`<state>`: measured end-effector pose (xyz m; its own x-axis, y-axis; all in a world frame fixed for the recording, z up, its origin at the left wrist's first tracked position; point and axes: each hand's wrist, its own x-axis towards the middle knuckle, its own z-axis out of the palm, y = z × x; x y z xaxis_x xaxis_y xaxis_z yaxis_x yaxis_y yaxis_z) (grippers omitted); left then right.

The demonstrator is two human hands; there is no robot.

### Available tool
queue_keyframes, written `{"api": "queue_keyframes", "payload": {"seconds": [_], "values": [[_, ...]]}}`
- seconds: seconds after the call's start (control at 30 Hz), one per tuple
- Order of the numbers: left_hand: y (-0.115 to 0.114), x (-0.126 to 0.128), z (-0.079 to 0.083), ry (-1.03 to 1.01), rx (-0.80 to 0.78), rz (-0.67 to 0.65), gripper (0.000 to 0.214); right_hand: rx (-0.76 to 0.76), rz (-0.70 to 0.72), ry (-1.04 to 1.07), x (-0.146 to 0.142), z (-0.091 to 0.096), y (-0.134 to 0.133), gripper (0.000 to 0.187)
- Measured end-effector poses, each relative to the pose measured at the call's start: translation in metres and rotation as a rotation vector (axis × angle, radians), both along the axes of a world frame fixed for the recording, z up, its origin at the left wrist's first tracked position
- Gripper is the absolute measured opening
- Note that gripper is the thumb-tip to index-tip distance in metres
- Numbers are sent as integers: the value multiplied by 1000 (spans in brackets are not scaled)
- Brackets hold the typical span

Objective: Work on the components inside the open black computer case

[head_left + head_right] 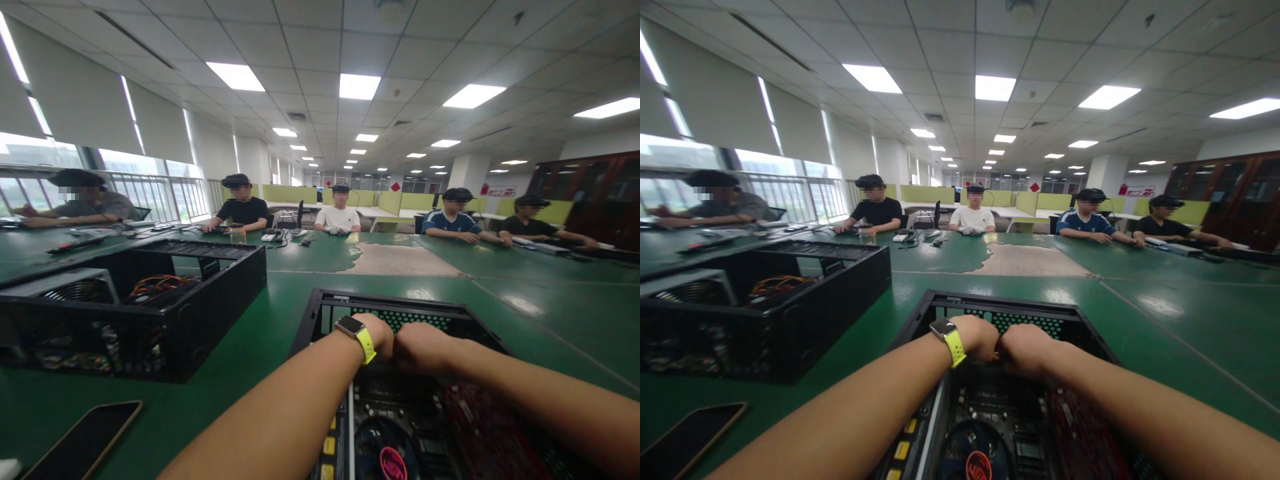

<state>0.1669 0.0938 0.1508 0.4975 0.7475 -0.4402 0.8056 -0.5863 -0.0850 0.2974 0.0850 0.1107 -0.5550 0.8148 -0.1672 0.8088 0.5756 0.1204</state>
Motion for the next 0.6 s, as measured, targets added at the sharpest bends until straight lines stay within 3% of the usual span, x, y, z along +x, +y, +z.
{"api": "queue_keyframes", "payload": {"seconds": [0.1,0.27,0.4,0.6], "values": [[-1,-2,4,29,-58,-32,34,-190,-25,287,14,6,5,22],[1,-4,10,-20,-71,-19,38,-485,-129,668,19,0,10,24],[8,-5,5,5,-230,21,30,-594,-238,718,16,-2,10,22],[10,-5,-5,-27,-226,1,21,-587,-198,631,19,-1,10,26]]}}
